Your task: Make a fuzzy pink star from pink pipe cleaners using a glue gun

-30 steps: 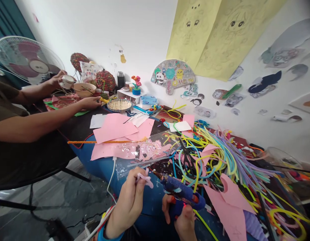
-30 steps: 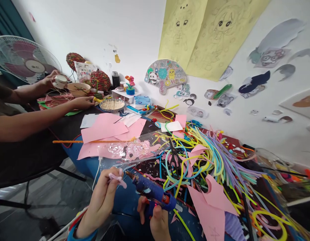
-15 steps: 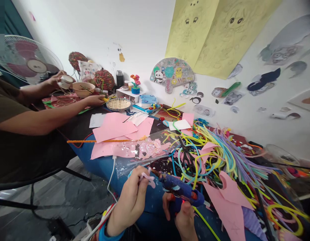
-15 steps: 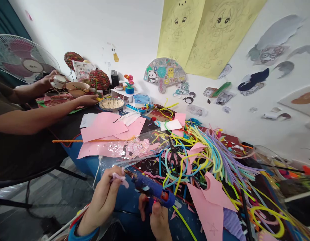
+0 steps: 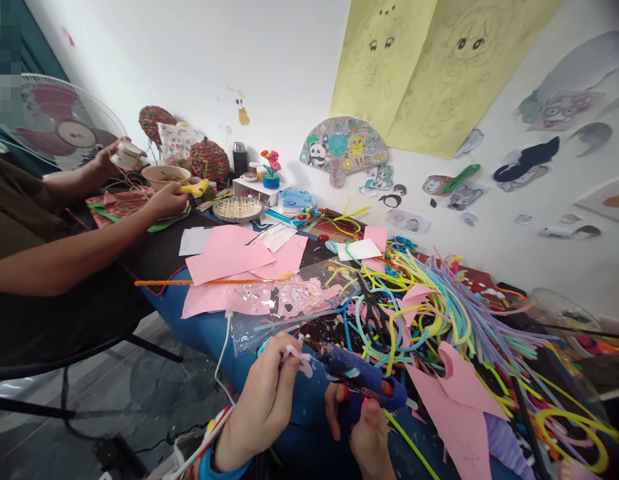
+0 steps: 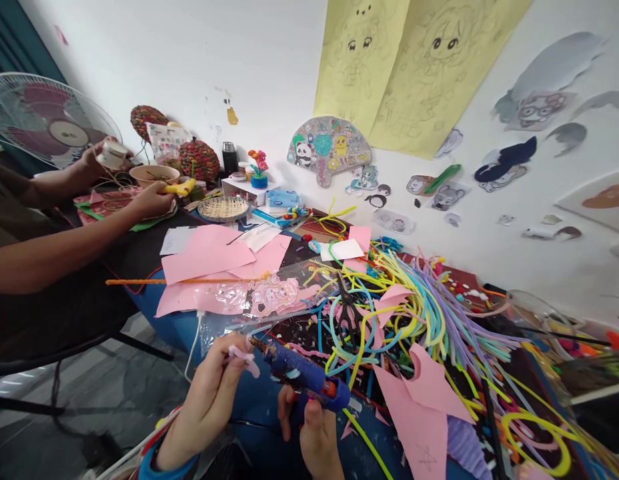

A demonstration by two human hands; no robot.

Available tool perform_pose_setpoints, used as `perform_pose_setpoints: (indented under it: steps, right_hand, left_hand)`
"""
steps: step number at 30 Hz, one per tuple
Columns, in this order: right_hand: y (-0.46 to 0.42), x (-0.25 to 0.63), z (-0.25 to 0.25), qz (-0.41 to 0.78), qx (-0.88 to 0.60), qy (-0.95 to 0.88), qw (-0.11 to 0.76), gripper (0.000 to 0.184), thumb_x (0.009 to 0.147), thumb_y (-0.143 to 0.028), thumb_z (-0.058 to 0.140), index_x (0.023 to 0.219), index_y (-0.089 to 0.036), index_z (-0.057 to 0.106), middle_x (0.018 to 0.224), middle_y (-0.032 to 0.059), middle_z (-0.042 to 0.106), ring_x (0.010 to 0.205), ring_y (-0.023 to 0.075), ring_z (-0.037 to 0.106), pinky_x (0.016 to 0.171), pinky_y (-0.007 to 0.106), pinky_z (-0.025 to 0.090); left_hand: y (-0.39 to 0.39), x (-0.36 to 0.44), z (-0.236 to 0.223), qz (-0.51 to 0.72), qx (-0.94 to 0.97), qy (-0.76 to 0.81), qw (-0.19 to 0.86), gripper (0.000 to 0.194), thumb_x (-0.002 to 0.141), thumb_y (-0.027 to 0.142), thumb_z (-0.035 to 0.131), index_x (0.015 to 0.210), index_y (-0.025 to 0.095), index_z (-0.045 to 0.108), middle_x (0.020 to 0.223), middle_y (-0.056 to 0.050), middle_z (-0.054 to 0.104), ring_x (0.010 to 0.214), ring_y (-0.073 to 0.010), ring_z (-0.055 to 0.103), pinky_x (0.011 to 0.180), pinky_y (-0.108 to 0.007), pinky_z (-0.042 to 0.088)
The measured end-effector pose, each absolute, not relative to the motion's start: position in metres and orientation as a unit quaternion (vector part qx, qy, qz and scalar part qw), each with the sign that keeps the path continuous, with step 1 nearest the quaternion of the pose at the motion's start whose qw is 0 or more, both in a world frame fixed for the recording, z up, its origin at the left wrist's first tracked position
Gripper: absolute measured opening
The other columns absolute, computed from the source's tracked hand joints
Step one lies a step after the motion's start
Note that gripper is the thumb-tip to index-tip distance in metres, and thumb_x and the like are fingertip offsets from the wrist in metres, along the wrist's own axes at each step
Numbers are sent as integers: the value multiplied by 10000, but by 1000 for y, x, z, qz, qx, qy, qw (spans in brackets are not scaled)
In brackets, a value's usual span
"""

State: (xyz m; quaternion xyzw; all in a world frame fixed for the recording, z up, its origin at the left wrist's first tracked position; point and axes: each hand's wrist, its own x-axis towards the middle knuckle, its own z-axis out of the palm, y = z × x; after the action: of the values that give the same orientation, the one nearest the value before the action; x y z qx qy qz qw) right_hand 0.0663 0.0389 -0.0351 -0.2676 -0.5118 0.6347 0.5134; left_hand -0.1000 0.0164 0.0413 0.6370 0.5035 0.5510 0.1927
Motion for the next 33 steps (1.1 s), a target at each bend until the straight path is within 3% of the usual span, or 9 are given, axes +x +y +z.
perform_pose_setpoints:
  steps: [24, 33]
  right_hand:
    - [42, 67, -36, 620, -285, -524, 509, 538, 880, -698, 373, 719, -203, 506, 569, -8, 551, 365, 78, 421, 368, 207, 337]
    - [53, 60, -23, 479, -433, -581, 495, 391, 900, -561, 484, 823, -198, 606, 560, -12, 539, 474, 143, 509, 471, 254, 418]
  left_hand:
    - [18, -99, 42, 552, 639, 499, 196, 168, 984, 116, 346, 974, 238, 460, 832, 7, 513, 724, -124, 502, 680, -209, 420]
    - [11, -102, 44, 580, 588, 504, 254, 152, 1002, 225, 364, 984, 225, 515, 873, -29, 540, 763, -155, 533, 700, -252, 443]
